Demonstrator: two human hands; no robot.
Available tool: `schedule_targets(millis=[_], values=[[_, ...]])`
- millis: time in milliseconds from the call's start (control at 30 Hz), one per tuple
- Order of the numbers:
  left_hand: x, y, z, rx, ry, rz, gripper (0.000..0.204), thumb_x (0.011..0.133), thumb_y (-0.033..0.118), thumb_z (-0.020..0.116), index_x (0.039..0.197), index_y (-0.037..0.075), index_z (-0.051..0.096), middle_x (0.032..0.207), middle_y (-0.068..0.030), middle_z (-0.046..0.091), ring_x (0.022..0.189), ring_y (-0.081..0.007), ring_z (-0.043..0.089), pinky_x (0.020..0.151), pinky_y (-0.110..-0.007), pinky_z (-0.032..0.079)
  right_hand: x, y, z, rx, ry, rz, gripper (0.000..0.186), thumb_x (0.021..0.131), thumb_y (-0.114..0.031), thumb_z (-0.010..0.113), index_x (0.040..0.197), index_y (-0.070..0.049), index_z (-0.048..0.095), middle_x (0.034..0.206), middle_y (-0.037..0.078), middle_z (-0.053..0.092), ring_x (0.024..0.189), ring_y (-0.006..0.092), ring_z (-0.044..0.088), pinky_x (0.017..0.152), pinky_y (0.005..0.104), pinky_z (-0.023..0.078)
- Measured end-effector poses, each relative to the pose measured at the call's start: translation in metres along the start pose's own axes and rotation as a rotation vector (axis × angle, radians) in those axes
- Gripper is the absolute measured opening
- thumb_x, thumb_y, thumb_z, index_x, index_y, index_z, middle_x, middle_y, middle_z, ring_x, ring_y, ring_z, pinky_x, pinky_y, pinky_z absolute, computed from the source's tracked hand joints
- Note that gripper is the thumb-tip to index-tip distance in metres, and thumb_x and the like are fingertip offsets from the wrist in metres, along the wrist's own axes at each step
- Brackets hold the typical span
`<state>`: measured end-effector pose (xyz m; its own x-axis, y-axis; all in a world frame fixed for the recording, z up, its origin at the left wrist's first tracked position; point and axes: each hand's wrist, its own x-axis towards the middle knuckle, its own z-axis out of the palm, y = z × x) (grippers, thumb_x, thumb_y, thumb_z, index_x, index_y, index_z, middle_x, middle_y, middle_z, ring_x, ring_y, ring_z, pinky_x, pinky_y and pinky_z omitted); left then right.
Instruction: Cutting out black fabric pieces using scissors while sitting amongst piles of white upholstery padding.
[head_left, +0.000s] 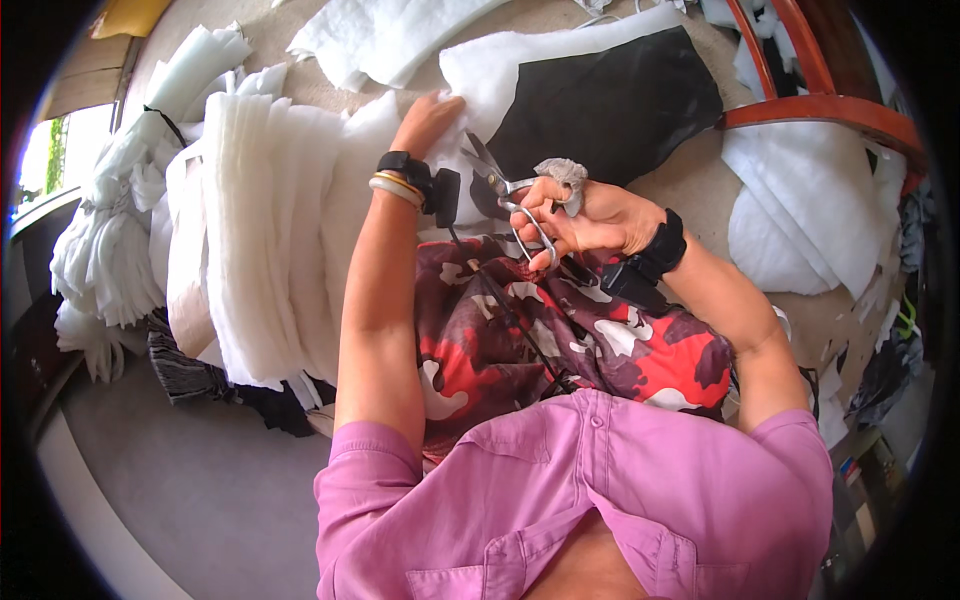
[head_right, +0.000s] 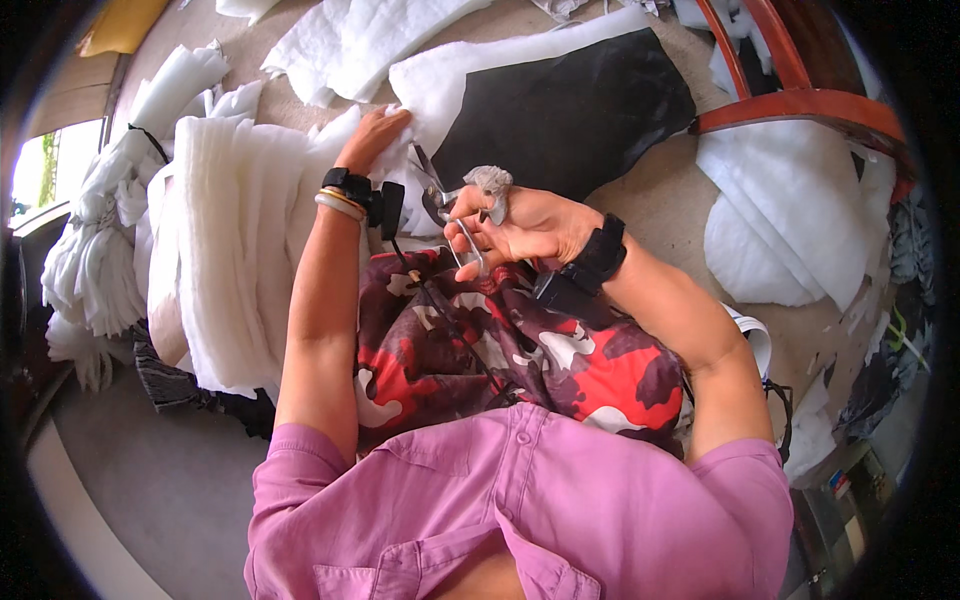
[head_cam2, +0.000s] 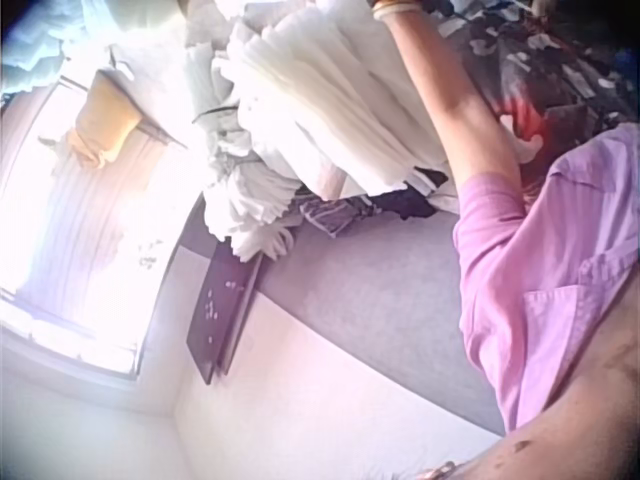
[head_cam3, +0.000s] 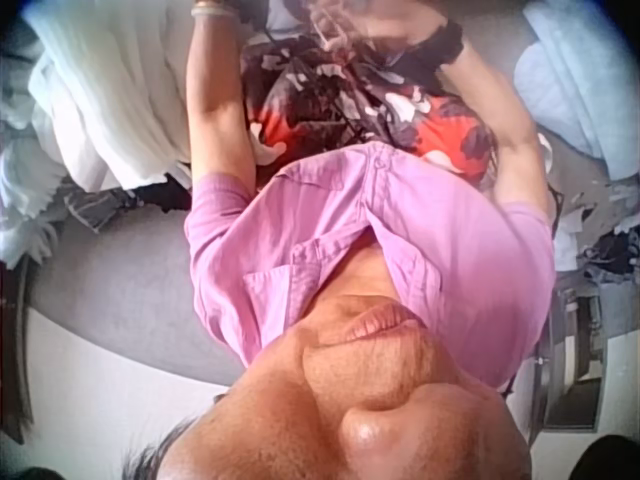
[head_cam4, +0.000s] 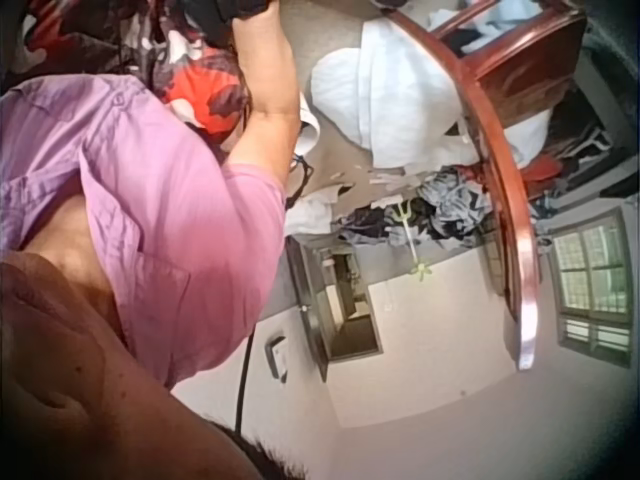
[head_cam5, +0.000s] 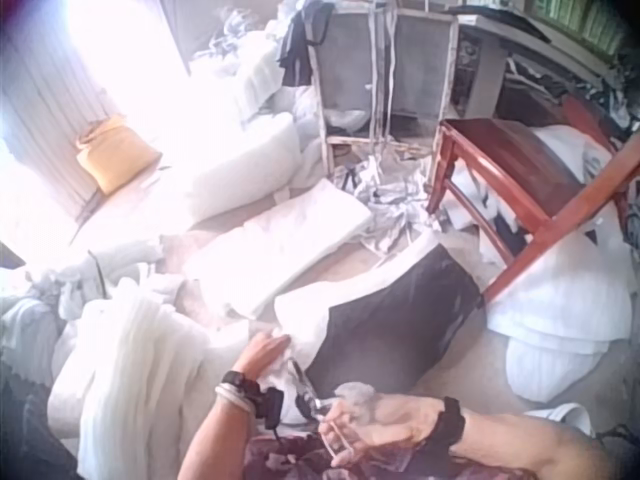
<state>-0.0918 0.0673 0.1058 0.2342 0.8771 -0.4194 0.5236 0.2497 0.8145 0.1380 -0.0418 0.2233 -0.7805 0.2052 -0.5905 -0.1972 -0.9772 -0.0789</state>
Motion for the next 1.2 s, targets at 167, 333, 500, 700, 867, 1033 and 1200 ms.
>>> schedule_targets(millis=[167, 333, 500, 700, 867, 1033, 1200], values=[[-0.008, 0.003, -0.001, 0.0, 0.106, -0.09, 0.031, 0.075, 0.025, 0.049, 0.084, -0.004, 0.055, 0.07, -0.0174, 0.057, 0.063, -0.0253, 0.054, 0.061, -0.033, 0.043, -0.002, -0.003, -0.004, 0.045, -0.066, 0.051, 0.01, 0.079, -0.013, 0.052, 0.082, -0.003, 0.049, 0.079, 0.004, 0.053, 0.068, 0.0128, 0.055, 0.063, 0.0376, 0.054], [-0.015, 0.023, 0.002, -0.178, -0.04, -0.134, 0.026, 0.079, 0.027, 0.053, 0.084, 0.001, 0.056, 0.069, -0.0022, 0.052, 0.063, -0.009, 0.046, 0.055, -0.026, 0.039, 0.008, -0.002, -0.008, 0.085, -0.1, 0.057, 0.011, 0.081, -0.014, 0.051, 0.082, -0.003, 0.048, 0.078, 0.004, 0.053, 0.066, 0.013, 0.056, 0.064, 0.0387, 0.054], [-0.007, 0.003, -0.001, -0.103, -0.028, 0.028, 0.025, 0.078, 0.025, 0.051, 0.082, 0.0, 0.056, 0.068, -0.0066, 0.054, 0.062, -0.0129, 0.049, 0.056, -0.029, 0.04, 0.013, -0.003, -0.008, 0.09, -0.177, -0.002, 0.012, 0.082, -0.015, 0.051, 0.081, -0.004, 0.048, 0.078, 0.004, 0.054, 0.066, 0.0132, 0.056, 0.065, 0.0395, 0.054], [-0.007, -0.005, 0.004, 0.006, 0.036, 0.229, 0.025, 0.079, 0.023, 0.047, 0.082, 0.0, 0.055, 0.071, -0.0121, 0.055, 0.064, -0.0186, 0.051, 0.059, -0.031, 0.041, 0.009, -0.002, -0.012, 0.139, -0.148, 0.067, 0.013, 0.082, -0.016, 0.051, 0.08, -0.004, 0.047, 0.077, 0.004, 0.053, 0.066, 0.0135, 0.055, 0.066, 0.0409, 0.054], [-0.011, -0.006, 0.001, -0.094, 0.001, 0.24, 0.027, 0.08, 0.025, 0.047, 0.084, 0.0, 0.054, 0.073, -0.011, 0.054, 0.066, -0.0186, 0.05, 0.06, -0.031, 0.041, 0.022, -0.007, -0.009, 0.187, -0.195, 0.034, 0.014, 0.083, -0.017, 0.048, 0.085, -0.003, 0.046, 0.078, 0.003, 0.051, 0.065, 0.0106, 0.053, 0.065, 0.0365, 0.054], [-0.015, 0.012, 0.002, -0.179, -0.001, 0.052, 0.034, 0.077, 0.029, 0.05, 0.083, -0.004, 0.053, 0.071, -0.0059, 0.052, 0.063, -0.0148, 0.048, 0.057, -0.03, 0.04, 0.03, -0.01, -0.01, 0.158, -0.182, -0.028, 0.014, 0.085, -0.017, 0.045, 0.089, -0.004, 0.043, 0.077, 0.001, 0.047, 0.065, 0.0073, 0.049, 0.06, 0.0287, 0.051], [-0.016, 0.0, -0.003, -0.186, 0.0, 0.069, 0.029, 0.078, 0.026, 0.05, 0.083, -0.002, 0.053, 0.071, -0.0065, 0.051, 0.063, -0.0149, 0.048, 0.057, -0.03, 0.041, 0.007, -0.007, -0.004, 0.165, -0.179, 0.034, 0.018, 0.084, -0.016, 0.046, 0.096, -0.002, 0.043, 0.076, 0.0, 0.045, 0.065, 0.0077, 0.048, 0.055, 0.0265, 0.047]])
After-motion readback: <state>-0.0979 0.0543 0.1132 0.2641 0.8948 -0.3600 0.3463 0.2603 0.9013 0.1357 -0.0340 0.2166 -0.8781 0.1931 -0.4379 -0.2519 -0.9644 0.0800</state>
